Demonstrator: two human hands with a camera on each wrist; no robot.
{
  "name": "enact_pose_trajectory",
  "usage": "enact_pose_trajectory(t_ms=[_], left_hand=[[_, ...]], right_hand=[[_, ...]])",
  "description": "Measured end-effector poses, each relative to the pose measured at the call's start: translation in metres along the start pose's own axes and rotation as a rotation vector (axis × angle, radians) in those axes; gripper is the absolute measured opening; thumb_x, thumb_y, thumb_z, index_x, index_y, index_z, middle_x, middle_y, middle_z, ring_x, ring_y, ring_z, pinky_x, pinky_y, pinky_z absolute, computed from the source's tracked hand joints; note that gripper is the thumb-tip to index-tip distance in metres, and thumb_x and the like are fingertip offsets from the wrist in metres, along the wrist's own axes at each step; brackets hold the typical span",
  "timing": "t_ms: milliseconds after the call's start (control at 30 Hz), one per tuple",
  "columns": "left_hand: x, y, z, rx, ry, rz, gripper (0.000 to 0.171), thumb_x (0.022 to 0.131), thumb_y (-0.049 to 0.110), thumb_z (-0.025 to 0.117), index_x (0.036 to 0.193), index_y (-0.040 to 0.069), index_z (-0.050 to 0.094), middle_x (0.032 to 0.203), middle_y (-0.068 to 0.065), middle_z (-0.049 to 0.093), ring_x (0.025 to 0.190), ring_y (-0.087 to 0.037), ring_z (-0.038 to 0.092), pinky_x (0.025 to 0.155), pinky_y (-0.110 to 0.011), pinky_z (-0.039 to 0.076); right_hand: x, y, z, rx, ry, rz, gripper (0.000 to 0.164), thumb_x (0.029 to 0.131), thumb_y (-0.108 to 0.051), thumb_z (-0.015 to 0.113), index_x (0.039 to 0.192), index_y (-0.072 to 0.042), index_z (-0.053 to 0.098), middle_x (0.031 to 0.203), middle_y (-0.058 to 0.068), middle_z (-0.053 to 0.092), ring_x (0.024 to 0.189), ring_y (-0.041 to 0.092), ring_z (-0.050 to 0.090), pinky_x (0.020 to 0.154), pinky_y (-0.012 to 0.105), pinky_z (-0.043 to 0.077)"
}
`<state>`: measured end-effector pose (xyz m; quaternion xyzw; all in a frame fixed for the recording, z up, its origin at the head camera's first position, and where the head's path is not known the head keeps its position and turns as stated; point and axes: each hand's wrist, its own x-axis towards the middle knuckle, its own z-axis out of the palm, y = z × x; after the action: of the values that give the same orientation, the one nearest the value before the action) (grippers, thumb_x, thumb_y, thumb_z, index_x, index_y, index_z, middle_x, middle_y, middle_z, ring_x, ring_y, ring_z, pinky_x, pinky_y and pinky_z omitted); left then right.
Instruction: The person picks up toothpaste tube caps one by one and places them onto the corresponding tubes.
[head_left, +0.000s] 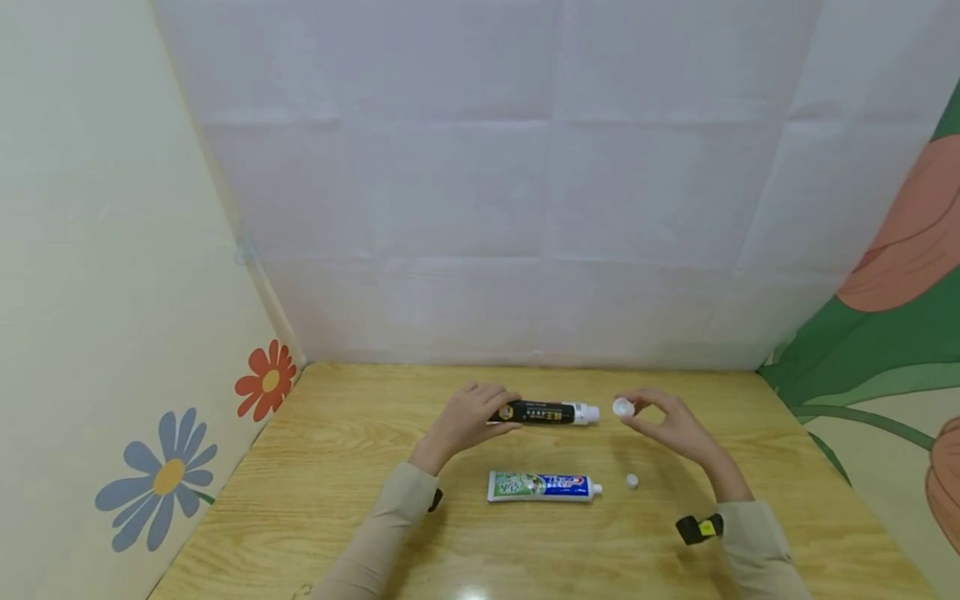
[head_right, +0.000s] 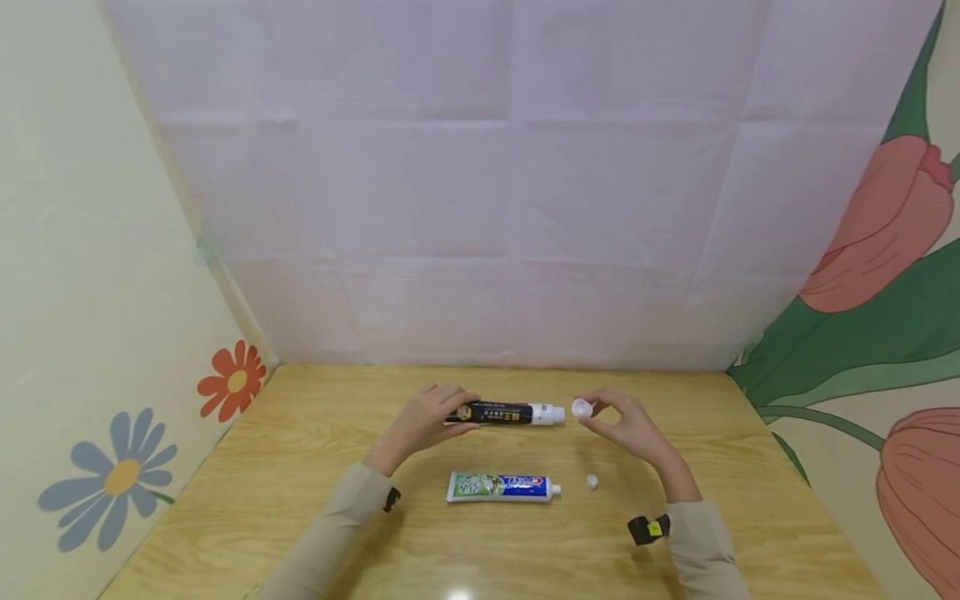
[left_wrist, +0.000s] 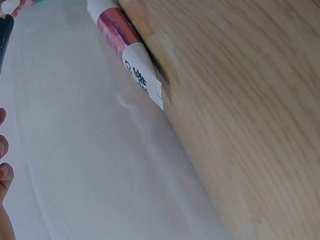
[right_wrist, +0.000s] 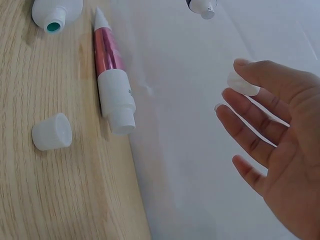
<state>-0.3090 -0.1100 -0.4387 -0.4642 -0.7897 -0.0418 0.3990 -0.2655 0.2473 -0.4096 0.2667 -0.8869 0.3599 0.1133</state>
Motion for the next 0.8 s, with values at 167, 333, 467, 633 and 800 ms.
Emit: enact_pose_trajectory(t_ms=[167, 333, 467, 633, 800], left_hand=[[0.0, 0.0, -0.001, -0.006, 0.039, 0.005, 0.051, 0.073, 0.047, 0.074, 0.112, 0.017, 0.062, 0.092, 0.006, 0.062, 0.079, -0.006, 0.058, 0.067, -0.025, 0.048], [0.001, 0.001, -0.003, 0.005, 0.063, 0.006, 0.05, 0.072, 0.047, 0.075, 0.111, 0.017, 0.062, 0.092, 0.006, 0.063, 0.078, -0.006, 0.059, 0.066, -0.025, 0.048], [0.004, 0.001, -0.006, 0.019, 0.067, 0.003, 0.048, 0.077, 0.049, 0.069, 0.112, 0.017, 0.062, 0.093, 0.006, 0.063, 0.08, -0.006, 0.06, 0.067, -0.025, 0.049], [0.006, 0.004, -0.008, 0.024, 0.08, 0.0, 0.048, 0.077, 0.05, 0.069, 0.112, 0.017, 0.062, 0.094, 0.006, 0.064, 0.081, -0.007, 0.06, 0.067, -0.026, 0.049], [0.008, 0.007, -0.009, 0.041, 0.086, -0.006, 0.048, 0.078, 0.052, 0.067, 0.112, 0.018, 0.063, 0.095, 0.006, 0.065, 0.081, -0.007, 0.061, 0.067, -0.025, 0.049]], right_hand=[[-0.001, -0.004, 0.001, -0.017, -0.003, -0.023, 0.032, 0.085, -0.021, 0.068, 0.116, -0.012, 0.063, 0.104, -0.007, 0.063, 0.086, 0.006, 0.056, 0.079, 0.036, 0.046], [-0.001, -0.008, 0.002, -0.022, -0.005, -0.024, 0.032, 0.085, -0.022, 0.067, 0.117, -0.019, 0.062, 0.102, -0.009, 0.062, 0.085, 0.01, 0.056, 0.077, 0.036, 0.046], [-0.001, -0.009, 0.001, -0.016, -0.007, -0.015, 0.032, 0.085, -0.023, 0.067, 0.117, -0.02, 0.062, 0.1, -0.009, 0.061, 0.084, 0.012, 0.056, 0.077, 0.035, 0.046], [-0.001, -0.011, 0.0, -0.015, -0.01, -0.007, 0.031, 0.086, -0.024, 0.067, 0.116, -0.021, 0.062, 0.102, -0.01, 0.061, 0.084, 0.009, 0.055, 0.077, 0.033, 0.046], [-0.002, -0.017, 0.0, -0.018, -0.007, -0.036, 0.032, 0.086, -0.021, 0.067, 0.117, -0.02, 0.061, 0.102, -0.008, 0.061, 0.083, 0.01, 0.055, 0.077, 0.033, 0.046]])
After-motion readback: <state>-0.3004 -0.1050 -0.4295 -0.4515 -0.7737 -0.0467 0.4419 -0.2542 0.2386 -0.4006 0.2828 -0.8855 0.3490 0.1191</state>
